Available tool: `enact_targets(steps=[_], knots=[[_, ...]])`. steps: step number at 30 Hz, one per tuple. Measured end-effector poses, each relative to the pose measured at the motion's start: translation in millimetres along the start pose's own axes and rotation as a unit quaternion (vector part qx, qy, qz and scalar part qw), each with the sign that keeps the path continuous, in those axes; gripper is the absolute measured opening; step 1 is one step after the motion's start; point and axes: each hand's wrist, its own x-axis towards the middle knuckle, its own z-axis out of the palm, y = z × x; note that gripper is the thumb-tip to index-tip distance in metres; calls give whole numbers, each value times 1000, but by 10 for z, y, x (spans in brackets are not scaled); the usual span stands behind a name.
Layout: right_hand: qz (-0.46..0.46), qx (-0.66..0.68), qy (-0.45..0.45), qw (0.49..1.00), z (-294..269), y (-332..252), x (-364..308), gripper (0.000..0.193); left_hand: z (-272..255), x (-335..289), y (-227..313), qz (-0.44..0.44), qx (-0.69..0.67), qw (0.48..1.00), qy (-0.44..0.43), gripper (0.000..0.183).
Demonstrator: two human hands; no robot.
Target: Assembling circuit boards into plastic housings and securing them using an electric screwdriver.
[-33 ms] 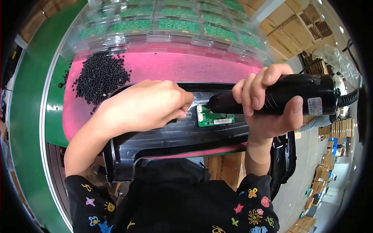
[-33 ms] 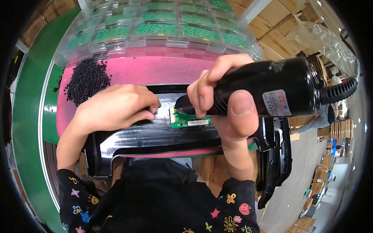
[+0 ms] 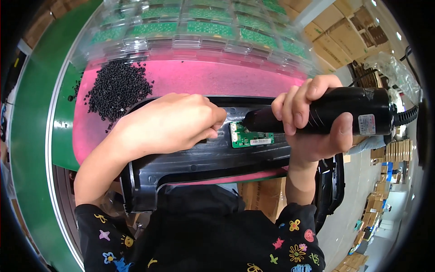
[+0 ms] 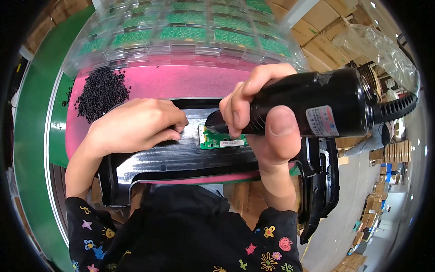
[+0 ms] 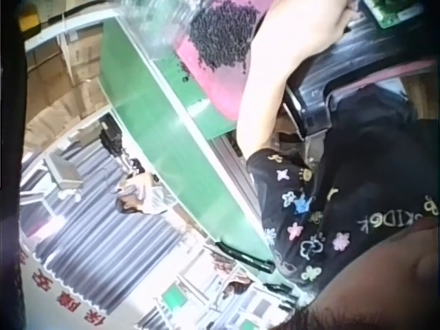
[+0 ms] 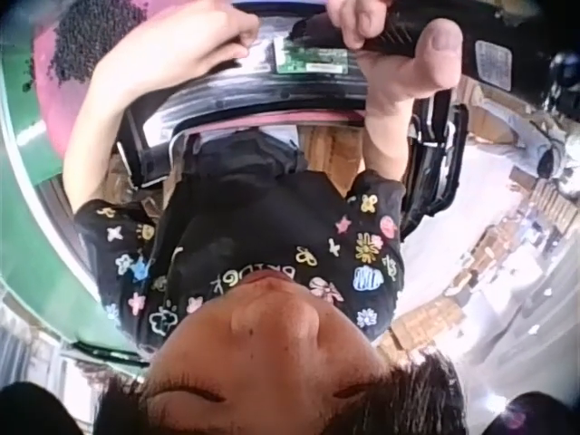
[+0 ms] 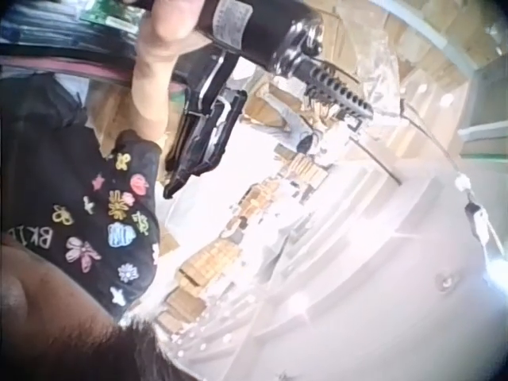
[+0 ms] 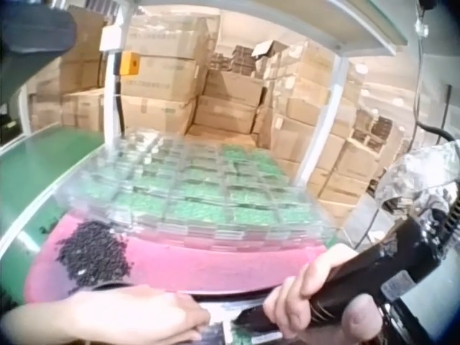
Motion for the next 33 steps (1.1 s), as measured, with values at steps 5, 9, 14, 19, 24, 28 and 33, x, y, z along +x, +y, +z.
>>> enact_targets(steps=[5,9,14,19,24,28,33], knots=[[3,-7,-4,1000,13,56,14,53,82,-42,-74,31,24,999,26,18],[9,-13,-12,1000,32,36,12,54,74,-42,-60,29,15,999,25,17],[11,-14,-13,1000,25,38,23,54,90,-38,-63,30,19,999,33,16],[12,-21,-14,1000,45,98,34,54,144,-59,-116,35,31,997,58,16],[52,-37,-69,996,33,104,106,52,90,-52,2,34,27,995,94,14],[58,-89,-71,992,148,134,140,53,98,-50,8,56,6,985,163,13],[47,-30,-41,998,61,139,119,54,129,-33,-20,57,-3,980,191,13]])
